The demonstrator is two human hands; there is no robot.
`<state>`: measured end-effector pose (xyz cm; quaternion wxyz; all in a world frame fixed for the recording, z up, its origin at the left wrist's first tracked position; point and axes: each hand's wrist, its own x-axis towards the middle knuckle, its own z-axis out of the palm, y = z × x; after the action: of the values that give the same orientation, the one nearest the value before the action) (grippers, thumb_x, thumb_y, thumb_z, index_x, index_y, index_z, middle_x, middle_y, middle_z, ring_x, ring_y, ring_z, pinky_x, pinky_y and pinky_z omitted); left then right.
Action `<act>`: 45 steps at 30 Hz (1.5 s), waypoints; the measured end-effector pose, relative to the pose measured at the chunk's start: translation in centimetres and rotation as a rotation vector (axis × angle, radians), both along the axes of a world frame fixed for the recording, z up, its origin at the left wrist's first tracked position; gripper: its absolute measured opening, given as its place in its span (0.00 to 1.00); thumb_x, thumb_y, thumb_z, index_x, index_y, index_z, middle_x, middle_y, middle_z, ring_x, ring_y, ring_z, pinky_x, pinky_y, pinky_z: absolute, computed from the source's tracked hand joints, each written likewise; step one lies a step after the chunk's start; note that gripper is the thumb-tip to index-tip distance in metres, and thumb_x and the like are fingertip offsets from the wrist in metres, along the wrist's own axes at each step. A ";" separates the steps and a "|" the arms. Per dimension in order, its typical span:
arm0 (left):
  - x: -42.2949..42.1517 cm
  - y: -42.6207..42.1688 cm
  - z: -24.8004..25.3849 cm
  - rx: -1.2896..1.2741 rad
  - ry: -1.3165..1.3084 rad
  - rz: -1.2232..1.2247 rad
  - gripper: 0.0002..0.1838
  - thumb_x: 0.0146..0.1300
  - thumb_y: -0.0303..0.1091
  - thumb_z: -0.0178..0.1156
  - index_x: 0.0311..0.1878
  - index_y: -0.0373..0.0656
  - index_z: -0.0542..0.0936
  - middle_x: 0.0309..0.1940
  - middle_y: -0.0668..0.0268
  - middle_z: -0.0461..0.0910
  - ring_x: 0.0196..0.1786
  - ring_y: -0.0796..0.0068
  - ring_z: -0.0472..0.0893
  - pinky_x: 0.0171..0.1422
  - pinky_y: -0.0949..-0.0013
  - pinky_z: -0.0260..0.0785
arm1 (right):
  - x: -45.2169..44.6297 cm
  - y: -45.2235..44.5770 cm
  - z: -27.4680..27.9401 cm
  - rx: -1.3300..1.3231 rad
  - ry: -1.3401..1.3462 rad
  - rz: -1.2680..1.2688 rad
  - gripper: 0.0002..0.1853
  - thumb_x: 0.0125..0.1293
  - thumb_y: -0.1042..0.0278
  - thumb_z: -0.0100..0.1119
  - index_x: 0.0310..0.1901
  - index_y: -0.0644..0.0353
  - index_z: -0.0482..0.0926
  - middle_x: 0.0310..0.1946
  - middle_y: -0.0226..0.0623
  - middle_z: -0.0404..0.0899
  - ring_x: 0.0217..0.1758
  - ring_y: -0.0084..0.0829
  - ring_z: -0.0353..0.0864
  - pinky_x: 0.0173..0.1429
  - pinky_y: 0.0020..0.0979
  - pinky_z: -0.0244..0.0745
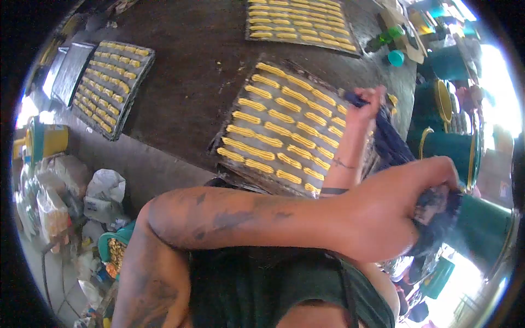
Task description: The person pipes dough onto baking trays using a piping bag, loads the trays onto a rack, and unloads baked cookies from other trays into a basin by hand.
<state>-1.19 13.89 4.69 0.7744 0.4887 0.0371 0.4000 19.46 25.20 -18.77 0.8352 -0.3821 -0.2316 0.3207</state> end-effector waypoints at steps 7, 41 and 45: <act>-6.6 4.2 -3.7 0.240 0.188 0.370 0.29 0.37 0.15 0.57 0.49 0.38 0.68 0.43 0.48 0.71 0.50 0.42 0.72 0.54 0.56 0.65 | -15.1 10.9 -3.3 -0.094 -0.233 0.116 0.12 0.56 0.69 0.59 0.23 0.50 0.64 0.15 0.28 0.58 0.20 0.28 0.64 0.42 0.41 0.73; 0.8 13.5 8.0 -0.297 -0.522 -0.333 0.22 0.72 0.48 0.38 0.42 0.42 0.76 0.31 0.59 0.80 0.33 0.64 0.81 0.37 0.61 0.77 | -5.9 -3.2 12.2 -0.132 -0.844 0.126 0.51 0.43 0.68 0.78 0.67 0.62 0.55 0.60 0.40 0.67 0.64 0.31 0.64 0.63 0.31 0.63; 1.5 13.0 9.2 -0.395 -0.407 -0.149 0.19 0.72 0.45 0.40 0.41 0.44 0.77 0.29 0.62 0.80 0.30 0.65 0.81 0.33 0.63 0.77 | -12.8 -5.2 18.4 0.324 -0.579 -0.083 0.45 0.44 0.70 0.77 0.64 0.61 0.62 0.58 0.37 0.71 0.61 0.27 0.68 0.59 0.30 0.67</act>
<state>0.27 26.86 13.89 0.8733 0.2399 -0.0778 0.4169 6.67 20.03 -0.36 0.7970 -0.3286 -0.4915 0.1234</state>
